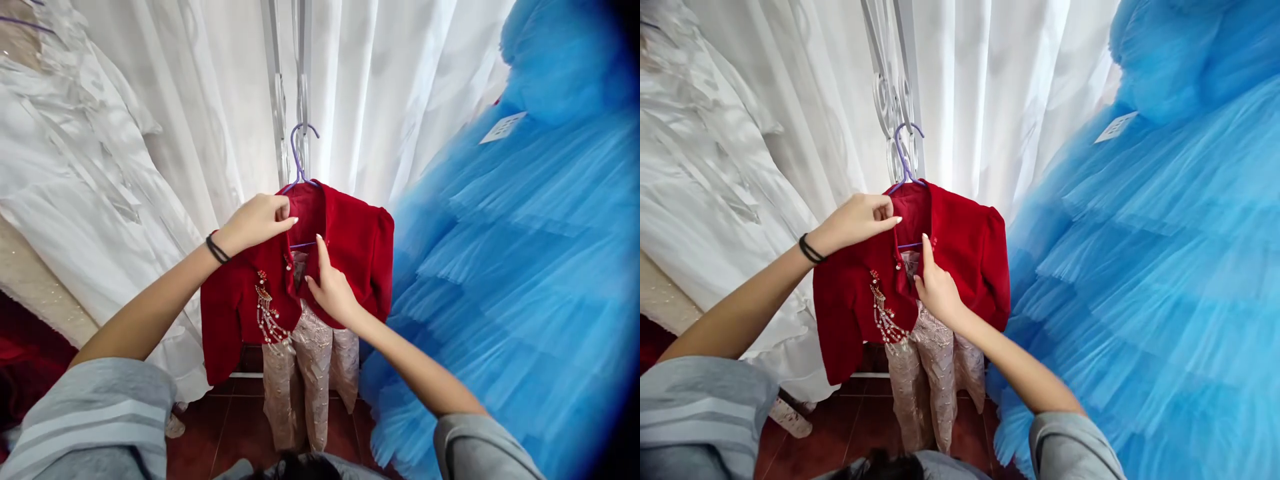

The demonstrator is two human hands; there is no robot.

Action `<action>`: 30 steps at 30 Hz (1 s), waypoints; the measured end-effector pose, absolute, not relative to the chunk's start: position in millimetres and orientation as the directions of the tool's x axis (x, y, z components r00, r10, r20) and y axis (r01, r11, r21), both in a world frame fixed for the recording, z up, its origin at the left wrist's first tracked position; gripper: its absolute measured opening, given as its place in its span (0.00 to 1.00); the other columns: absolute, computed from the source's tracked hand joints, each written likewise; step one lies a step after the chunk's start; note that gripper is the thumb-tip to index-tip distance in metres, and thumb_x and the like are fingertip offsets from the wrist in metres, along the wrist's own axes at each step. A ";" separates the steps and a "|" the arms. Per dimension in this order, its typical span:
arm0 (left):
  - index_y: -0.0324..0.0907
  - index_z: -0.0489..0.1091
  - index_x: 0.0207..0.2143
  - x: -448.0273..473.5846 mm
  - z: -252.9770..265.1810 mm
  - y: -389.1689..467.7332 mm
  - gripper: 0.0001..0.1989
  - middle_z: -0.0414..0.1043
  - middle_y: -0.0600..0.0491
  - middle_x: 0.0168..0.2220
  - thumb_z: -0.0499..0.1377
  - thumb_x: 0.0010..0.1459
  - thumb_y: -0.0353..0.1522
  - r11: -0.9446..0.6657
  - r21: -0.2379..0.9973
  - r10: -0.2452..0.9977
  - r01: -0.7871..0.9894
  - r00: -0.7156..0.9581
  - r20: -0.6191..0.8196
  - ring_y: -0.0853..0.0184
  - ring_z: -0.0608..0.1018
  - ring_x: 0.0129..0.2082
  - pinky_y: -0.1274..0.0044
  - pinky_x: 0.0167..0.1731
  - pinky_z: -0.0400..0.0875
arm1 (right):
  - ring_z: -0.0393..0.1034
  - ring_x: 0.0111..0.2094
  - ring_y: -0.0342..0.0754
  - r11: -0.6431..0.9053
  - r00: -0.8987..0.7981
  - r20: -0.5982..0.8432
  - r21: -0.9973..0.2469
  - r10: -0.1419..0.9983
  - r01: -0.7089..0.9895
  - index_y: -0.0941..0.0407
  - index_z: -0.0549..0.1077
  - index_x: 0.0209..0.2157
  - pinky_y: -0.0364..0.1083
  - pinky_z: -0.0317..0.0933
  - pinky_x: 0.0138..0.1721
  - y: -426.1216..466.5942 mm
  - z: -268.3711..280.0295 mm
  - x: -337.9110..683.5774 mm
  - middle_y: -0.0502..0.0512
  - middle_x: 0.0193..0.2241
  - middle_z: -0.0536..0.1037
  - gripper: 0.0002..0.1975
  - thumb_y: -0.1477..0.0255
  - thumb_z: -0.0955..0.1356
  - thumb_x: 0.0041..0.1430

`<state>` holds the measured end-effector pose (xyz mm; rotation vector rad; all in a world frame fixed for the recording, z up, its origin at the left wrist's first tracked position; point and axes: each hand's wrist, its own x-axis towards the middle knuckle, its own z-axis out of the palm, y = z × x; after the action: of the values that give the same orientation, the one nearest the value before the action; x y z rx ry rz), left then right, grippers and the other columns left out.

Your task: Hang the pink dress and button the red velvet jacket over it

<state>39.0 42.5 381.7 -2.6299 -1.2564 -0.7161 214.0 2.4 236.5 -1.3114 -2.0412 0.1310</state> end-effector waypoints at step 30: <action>0.35 0.70 0.43 43.3 224.8 44.7 0.15 0.75 0.42 0.37 0.49 0.65 0.36 -0.354 -0.237 0.571 0.905 0.410 0.711 0.58 0.76 0.36 0.69 0.39 0.65 | 0.65 0.54 0.52 0.479 0.460 0.439 -0.877 0.772 0.033 0.56 0.67 0.51 0.56 0.59 0.59 -20.8 76.3 189.7 0.60 0.51 0.71 0.19 0.68 0.66 0.58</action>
<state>43.3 44.7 224.8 -2.0526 -1.2491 -0.7006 189.7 -20.8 76.3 -0.9760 -0.9991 0.5562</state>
